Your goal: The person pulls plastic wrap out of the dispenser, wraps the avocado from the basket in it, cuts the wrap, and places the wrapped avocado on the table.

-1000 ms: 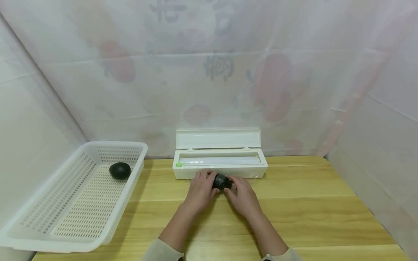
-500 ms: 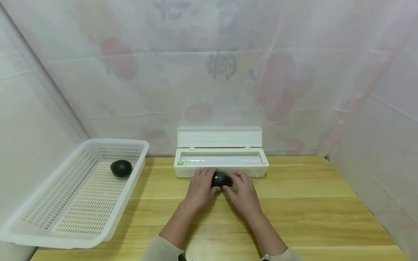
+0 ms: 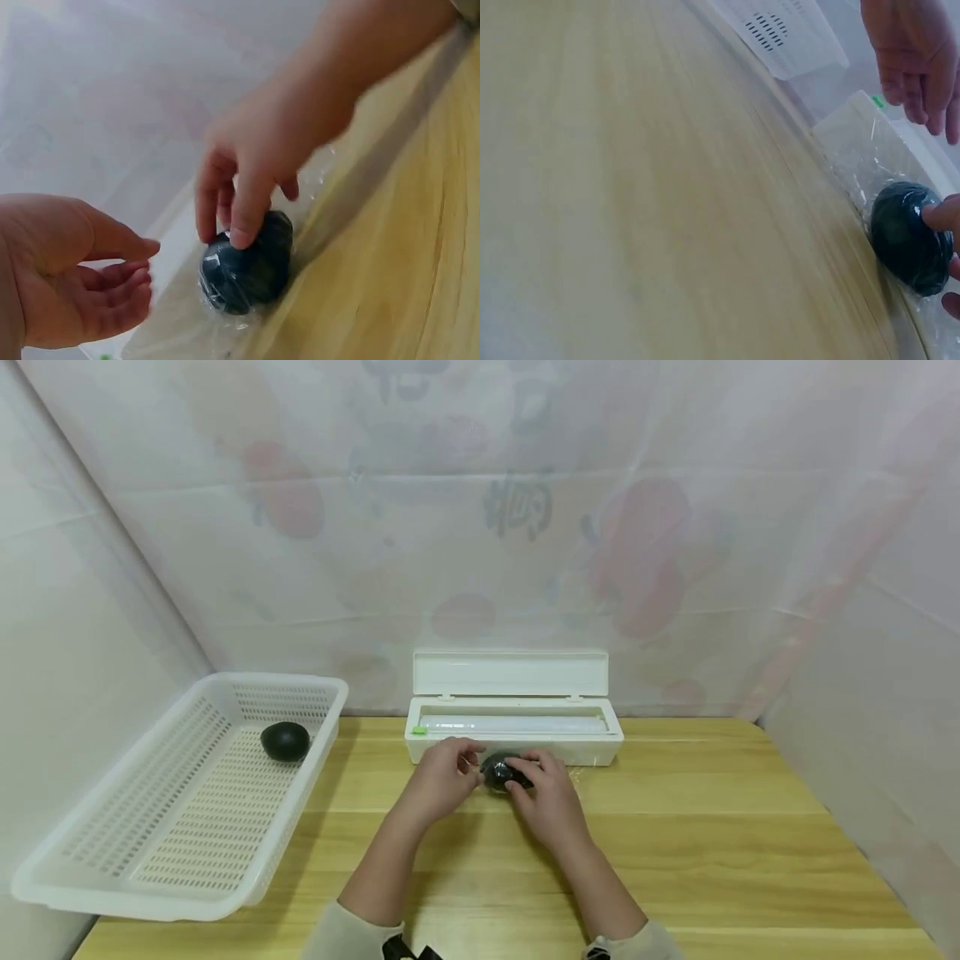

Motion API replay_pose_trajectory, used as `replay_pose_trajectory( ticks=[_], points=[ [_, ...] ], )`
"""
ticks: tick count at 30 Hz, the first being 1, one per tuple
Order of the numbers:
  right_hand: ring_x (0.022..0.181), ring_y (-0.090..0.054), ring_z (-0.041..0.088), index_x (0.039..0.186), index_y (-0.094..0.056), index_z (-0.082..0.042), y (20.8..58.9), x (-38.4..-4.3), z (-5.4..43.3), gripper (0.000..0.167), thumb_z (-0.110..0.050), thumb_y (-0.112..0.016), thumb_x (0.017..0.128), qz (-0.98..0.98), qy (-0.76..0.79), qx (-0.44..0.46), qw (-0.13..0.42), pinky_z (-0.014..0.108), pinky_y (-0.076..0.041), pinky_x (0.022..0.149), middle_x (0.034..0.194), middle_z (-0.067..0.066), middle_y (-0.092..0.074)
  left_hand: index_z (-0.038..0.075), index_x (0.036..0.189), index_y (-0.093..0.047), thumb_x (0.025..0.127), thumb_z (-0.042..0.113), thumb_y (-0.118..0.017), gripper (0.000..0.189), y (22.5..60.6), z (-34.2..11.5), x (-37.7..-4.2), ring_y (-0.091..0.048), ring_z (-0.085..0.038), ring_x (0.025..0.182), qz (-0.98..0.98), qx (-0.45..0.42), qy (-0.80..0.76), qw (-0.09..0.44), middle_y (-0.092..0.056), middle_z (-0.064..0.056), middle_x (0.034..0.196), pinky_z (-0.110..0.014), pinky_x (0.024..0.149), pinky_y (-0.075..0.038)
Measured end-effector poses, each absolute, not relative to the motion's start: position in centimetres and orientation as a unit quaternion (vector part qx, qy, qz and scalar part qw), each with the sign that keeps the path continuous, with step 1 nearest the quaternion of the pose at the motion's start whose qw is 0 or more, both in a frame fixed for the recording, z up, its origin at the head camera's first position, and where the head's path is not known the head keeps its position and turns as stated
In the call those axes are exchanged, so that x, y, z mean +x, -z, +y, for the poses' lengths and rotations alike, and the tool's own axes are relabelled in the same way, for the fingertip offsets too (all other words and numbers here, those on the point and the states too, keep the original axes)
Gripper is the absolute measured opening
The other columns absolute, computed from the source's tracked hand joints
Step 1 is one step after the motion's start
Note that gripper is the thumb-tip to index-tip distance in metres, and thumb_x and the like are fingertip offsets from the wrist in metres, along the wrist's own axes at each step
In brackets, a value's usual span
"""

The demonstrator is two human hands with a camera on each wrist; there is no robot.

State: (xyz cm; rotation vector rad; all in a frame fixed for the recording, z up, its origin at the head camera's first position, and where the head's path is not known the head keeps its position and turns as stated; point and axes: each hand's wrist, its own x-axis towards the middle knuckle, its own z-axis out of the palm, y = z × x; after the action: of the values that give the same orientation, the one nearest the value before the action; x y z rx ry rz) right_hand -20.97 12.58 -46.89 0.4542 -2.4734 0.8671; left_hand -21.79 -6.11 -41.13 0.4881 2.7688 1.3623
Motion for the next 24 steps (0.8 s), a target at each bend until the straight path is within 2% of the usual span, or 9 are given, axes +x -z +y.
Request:
replay_pose_trajectory(
  ticks=[4,8,16,24],
  points=[
    [0.111,-0.057,0.030,0.114,-0.073,-0.013,46.9,-21.0,12.7,0.032,-0.013,-0.080,0.083,-0.902,-0.324,0.165,0.234,0.048,-0.053,0.091,0.119,0.008,-0.062,0.001,0.118,-0.066,0.082,-0.003,-0.071,0.036,42.2,-5.4,-22.2,-0.057,-0.021,0.090,0.859,0.157,-0.483,0.054,-0.064,-0.010,0.102,-0.034,0.076,-0.052],
    [0.113,-0.057,0.031,0.115,-0.073,-0.013,47.0,-20.9,12.8,0.031,-0.012,-0.079,0.084,-0.902,-0.327,0.164,0.228,0.047,-0.053,0.092,0.119,0.009,-0.061,-0.001,0.120,-0.064,0.079,-0.006,-0.073,0.042,44.0,-4.4,-22.6,-0.055,-0.021,0.093,0.847,0.139,-0.512,0.039,-0.061,-0.010,0.102,-0.036,0.082,-0.051],
    [0.114,-0.057,0.029,0.116,-0.073,-0.015,47.0,-20.8,12.7,0.032,-0.014,-0.078,0.085,-0.904,-0.322,0.165,0.229,0.047,-0.053,0.091,0.119,0.007,-0.060,-0.001,0.124,-0.062,0.077,-0.012,-0.069,0.049,45.5,-4.2,-23.2,-0.056,-0.023,0.105,0.822,0.087,-0.562,0.027,-0.060,-0.012,0.116,-0.040,0.094,-0.050],
    [0.115,-0.056,0.029,0.119,-0.072,-0.016,47.0,-20.7,12.8,0.032,-0.011,-0.075,0.087,-0.901,-0.329,0.173,0.223,0.047,-0.052,0.092,0.121,0.008,-0.060,-0.001,0.129,-0.058,0.084,-0.004,-0.065,0.046,45.7,-4.7,-23.3,-0.057,-0.027,0.113,0.809,0.074,-0.581,0.047,-0.059,-0.014,0.124,-0.041,0.099,-0.049]
  ],
)
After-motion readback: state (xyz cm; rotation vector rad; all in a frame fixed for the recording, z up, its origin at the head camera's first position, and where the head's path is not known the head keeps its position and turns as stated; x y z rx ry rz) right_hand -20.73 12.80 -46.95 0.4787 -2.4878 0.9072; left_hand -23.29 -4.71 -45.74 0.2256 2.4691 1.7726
